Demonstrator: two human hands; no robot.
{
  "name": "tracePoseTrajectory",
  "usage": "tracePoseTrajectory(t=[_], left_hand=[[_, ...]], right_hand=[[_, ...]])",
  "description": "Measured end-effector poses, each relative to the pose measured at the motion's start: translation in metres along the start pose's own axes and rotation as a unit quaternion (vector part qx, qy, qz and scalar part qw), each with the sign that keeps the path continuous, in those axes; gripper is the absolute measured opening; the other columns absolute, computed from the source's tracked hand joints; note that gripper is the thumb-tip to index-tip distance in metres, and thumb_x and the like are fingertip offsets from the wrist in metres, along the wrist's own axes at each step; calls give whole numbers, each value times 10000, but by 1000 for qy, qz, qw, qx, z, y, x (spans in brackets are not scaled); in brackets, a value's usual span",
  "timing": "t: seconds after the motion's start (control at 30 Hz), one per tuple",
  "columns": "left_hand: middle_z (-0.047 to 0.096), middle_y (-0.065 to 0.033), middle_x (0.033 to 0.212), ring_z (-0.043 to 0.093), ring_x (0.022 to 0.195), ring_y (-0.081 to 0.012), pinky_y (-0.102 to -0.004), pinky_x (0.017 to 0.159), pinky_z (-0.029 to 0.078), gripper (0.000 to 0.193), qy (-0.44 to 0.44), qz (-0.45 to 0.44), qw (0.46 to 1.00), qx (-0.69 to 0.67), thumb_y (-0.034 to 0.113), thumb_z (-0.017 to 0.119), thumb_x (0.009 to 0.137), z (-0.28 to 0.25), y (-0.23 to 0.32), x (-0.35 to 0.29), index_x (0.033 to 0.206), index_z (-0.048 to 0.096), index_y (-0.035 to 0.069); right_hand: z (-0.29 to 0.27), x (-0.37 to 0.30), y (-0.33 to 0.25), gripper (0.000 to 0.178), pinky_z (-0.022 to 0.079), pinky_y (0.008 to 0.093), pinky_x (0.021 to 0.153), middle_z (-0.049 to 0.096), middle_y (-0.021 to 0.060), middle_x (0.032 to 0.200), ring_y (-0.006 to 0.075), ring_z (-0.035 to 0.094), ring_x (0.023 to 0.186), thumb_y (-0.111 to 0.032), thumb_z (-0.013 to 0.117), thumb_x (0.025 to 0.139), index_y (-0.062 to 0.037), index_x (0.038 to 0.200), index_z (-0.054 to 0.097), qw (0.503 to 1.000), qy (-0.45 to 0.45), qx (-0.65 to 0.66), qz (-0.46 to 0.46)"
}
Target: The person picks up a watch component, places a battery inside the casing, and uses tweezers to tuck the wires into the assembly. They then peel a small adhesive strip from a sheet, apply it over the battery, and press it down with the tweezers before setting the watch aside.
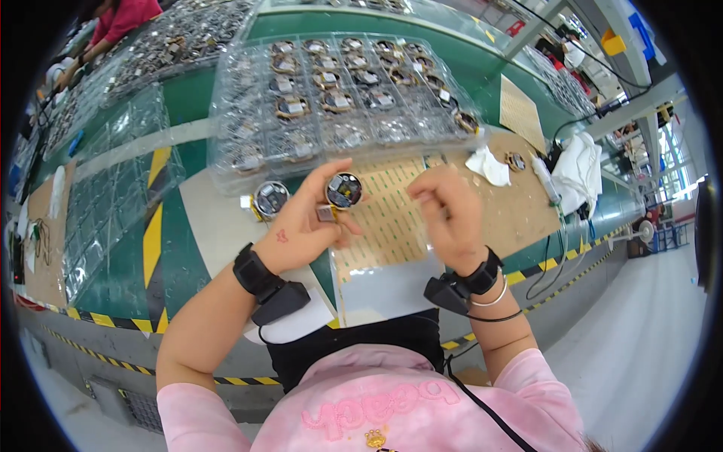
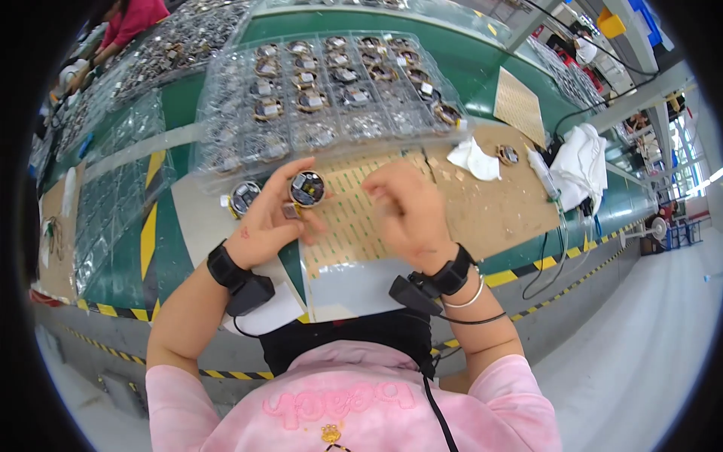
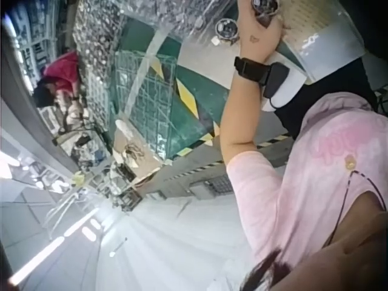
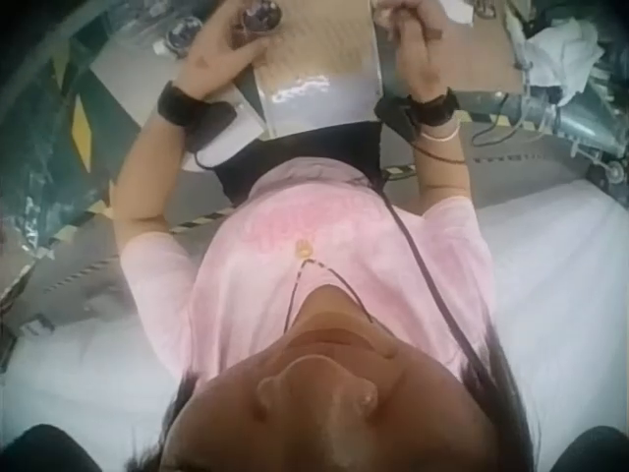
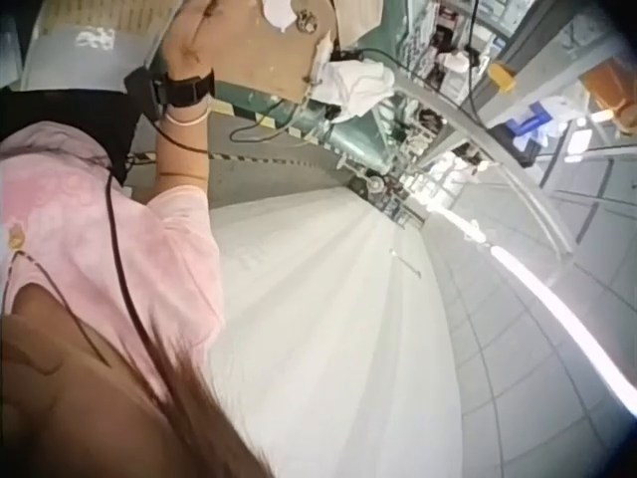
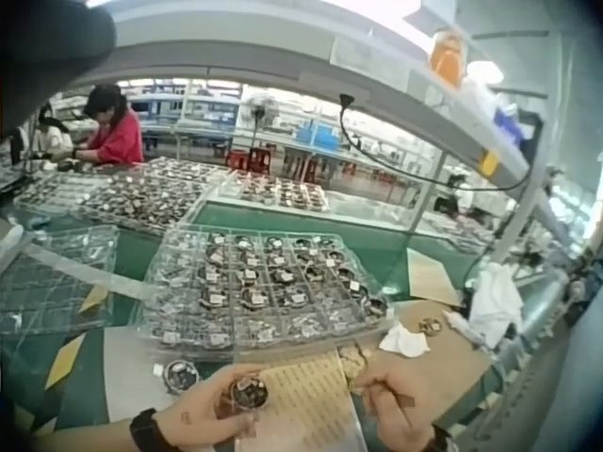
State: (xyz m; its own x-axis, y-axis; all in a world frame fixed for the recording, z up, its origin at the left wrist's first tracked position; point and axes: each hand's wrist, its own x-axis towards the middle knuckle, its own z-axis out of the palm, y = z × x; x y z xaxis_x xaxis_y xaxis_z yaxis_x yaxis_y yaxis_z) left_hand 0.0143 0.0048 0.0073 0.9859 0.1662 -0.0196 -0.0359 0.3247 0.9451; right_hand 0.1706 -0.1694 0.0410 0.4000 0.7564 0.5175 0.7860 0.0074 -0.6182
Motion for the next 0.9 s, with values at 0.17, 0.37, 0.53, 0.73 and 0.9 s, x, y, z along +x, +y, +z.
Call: tracePoseTrajectory(t=[0.17, 0.37, 0.53, 0.73, 0.9], left_hand=[[444, -132, 1313, 541, 1089, -186, -334, 865, 484, 960, 24, 63, 995, -78, -147, 392, 612, 1, -6, 1, 1491, 108, 113], [385, -90, 1372, 489, 1143, -184, -321, 936, 428, 977, -4, 45, 998, -51, -147, 404, 612, -2, -11, 2, 1499, 95, 119], [386, -87, 1348, 491, 1163, -183, -328, 929, 461, 829, -7, 34, 999, -39, -164, 435, 757, -4, -13, 2, 1480, 134, 105], [423, -84, 1340, 520, 1101, -140, -287, 868, 485, 589, 19, -16, 999, -42, -78, 470, 877, 2, -10, 5, 1414, 267, 60], [463, -72, 1318, 536, 1067, -118, -266, 844, 482, 495, 38, -12, 999, -10, -17, 510, 909, 2, -9, 3, 1368, 330, 28]], right_hand=[[41, 13, -13, 230, 437, 288, 494, 580, 46, 887, 182, 575, 645, -29, 637, 757, -114, 970, 649, 984, -89, -58, -143], [53, 17, -8, 328, 465, 301, 500, 599, 31, 885, 196, 578, 616, -13, 720, 683, -135, 980, 657, 965, -163, -131, -160], [49, 17, 2, 351, 441, 275, 481, 590, 29, 867, 164, 556, 567, 3, 708, 690, -128, 1009, 646, 984, -68, -23, -165], [42, 17, 5, 302, 345, 230, 459, 569, 23, 818, 88, 449, 504, 31, 650, 737, -95, 1012, 646, 994, -65, 91, -1], [37, 19, -3, 285, 300, 206, 471, 559, 12, 799, 52, 396, 513, 40, 627, 770, -74, 1030, 651, 976, -100, 164, 102]])
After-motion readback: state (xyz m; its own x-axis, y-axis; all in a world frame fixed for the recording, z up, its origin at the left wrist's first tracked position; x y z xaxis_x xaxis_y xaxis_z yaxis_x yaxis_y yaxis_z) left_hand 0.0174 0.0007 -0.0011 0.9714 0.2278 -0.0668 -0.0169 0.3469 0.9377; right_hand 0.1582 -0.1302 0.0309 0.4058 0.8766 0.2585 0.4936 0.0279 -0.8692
